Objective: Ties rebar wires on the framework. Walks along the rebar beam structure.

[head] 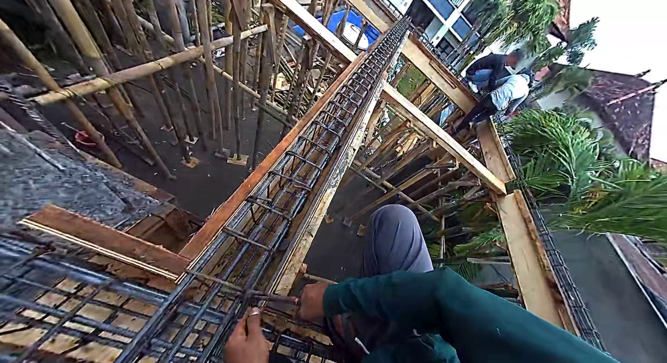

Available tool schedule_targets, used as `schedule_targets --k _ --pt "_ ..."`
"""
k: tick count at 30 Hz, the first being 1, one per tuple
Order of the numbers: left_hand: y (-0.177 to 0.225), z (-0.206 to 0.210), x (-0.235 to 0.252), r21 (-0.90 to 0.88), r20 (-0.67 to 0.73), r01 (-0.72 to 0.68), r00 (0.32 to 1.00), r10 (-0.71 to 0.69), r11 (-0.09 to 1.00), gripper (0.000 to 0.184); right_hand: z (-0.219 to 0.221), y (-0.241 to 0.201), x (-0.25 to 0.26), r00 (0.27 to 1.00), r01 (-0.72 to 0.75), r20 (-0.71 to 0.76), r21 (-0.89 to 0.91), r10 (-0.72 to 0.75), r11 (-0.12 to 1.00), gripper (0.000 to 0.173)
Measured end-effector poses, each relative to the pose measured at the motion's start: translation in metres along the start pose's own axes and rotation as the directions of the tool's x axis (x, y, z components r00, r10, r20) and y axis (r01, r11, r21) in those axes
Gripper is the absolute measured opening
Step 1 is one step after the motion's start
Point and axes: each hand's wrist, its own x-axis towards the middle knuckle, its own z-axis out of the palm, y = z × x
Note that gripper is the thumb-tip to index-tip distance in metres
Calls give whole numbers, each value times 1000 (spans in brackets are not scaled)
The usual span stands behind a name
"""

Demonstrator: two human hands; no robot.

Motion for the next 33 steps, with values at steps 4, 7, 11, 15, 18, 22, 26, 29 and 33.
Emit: schedule_targets --k 4,7,11,15,18,22,26,29,33 --pt "9 -2 -2 -10 2 19 1000 -19 1000 49 1 1 0 980 -140 184 373 75 917 24" --pt "11 -6 1 63 35 59 998 -61 996 51 0 -4 -9 997 -30 70 140 20 990 37" --pt "8 -4 -1 111 36 30 999 -35 993 50 5 13 1 999 10 -39 46 -8 999 59" --pt "2 1 -3 112 4 42 999 -43 993 51 20 7 -3 990 -67 -121 31 70 997 59" --pt "2 9 0 156 -4 43 999 -43 987 51 35 13 10 985 -50 -162 41 56 998 54" --pt "8 8 -1 225 1 94 995 -97 970 50 32 9 13 991 -93 -90 57 98 994 48" --pt "16 2 -2 198 15 102 994 -108 975 50 25 16 3 991 -35 133 438 -26 898 30" --pt "17 -14 -11 178 39 107 993 -116 978 49 23 28 -14 961 -148 273 626 -37 766 30" --pt "13 -18 -34 -19 30 67 997 -67 998 45 19 53 -16 986 -58 -131 282 98 958 39"
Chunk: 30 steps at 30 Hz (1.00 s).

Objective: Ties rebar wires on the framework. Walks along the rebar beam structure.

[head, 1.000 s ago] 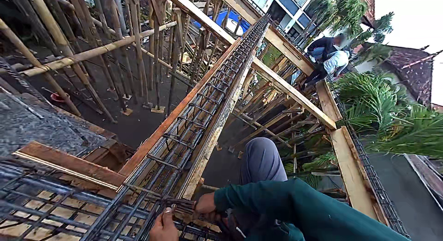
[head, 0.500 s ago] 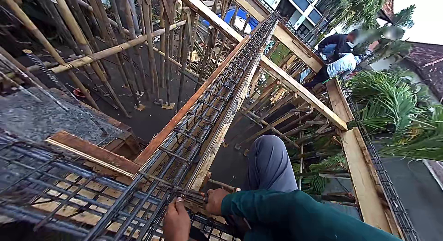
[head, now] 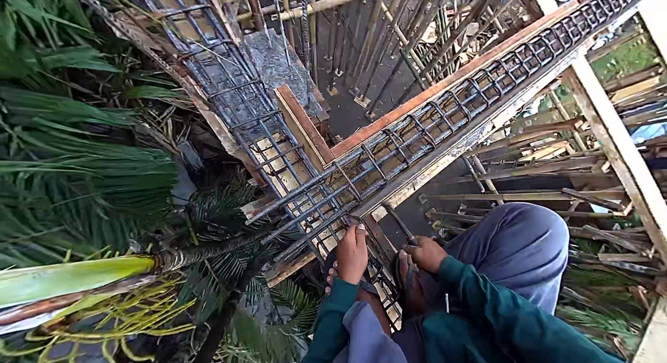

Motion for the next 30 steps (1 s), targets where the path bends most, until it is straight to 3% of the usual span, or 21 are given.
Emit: schedule_targets --k 2,3,6,9,12,19,25,30 --pt "-6 -5 -11 -126 -64 -15 998 7 992 43 -6 4 -5 969 164 -188 7 -160 986 39" --pt "-11 -8 -15 -162 -103 -19 995 2 987 43 -9 1 -11 915 297 -298 35 -274 954 38" --pt "-27 -19 -24 -236 -214 -19 976 -33 972 42 -29 -26 -18 668 641 -533 57 -520 765 35" --pt "-43 -26 -26 -310 -277 -7 957 -83 951 39 -59 -56 -13 503 748 -594 -66 -628 661 24" --pt "-45 -29 -26 -348 -280 17 952 -121 938 38 -89 -71 10 468 779 -585 -81 -663 621 28" --pt "-50 -28 -27 -377 -325 -19 939 -113 926 36 -100 -88 74 555 751 -523 -19 -647 660 27" --pt "-49 -30 -28 -418 -324 -24 938 -124 908 36 -104 -92 103 740 495 -497 -54 -453 867 38" --pt "-37 -32 -25 -455 -292 -36 950 -111 890 35 -85 -68 93 797 339 -544 44 -262 940 46"
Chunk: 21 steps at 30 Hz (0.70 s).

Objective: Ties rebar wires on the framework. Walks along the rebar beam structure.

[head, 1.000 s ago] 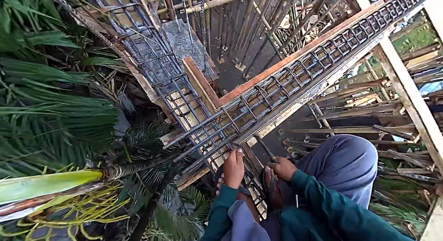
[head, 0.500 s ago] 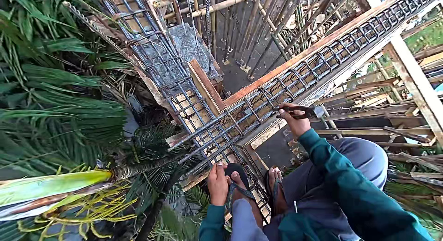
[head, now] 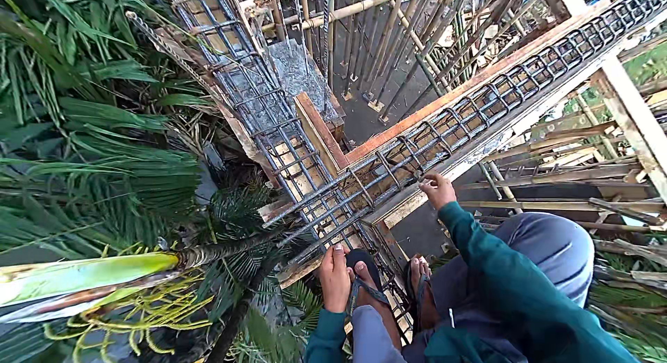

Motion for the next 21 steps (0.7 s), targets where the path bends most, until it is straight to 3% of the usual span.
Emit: schedule_targets --k 2,4,5,7,9,12,15,19,20,21 --pt "3 4 3 -28 45 -10 999 12 1000 34 4 -2 -23 1000 -13 -10 -9 13 1000 43" --pt "9 13 7 -102 120 -22 992 34 995 34 8 -14 -54 992 47 120 13 -49 999 34" --pt "13 19 8 -157 173 -15 984 42 987 34 10 -22 -71 962 74 258 54 -85 996 33" --pt "23 33 9 -264 302 25 951 58 964 34 14 -38 -105 835 61 527 192 -156 979 39" --pt "32 47 9 -346 418 97 906 61 933 33 21 -50 -130 761 -8 610 350 -221 937 40" --pt "41 56 9 -489 530 264 847 42 832 35 24 -56 -141 808 -58 518 542 -279 838 35" --pt "46 57 5 -554 658 465 752 22 691 41 25 -55 -143 871 2 368 660 -325 752 22" --pt "41 57 -3 -482 871 768 473 135 422 47 18 -54 -150 892 101 261 680 -369 726 18" --pt "40 59 -5 -444 895 800 420 152 404 46 15 -57 -153 902 92 246 695 -355 713 19" --pt "40 60 -8 -422 903 791 408 131 444 45 12 -60 -156 913 78 227 717 -338 693 20"
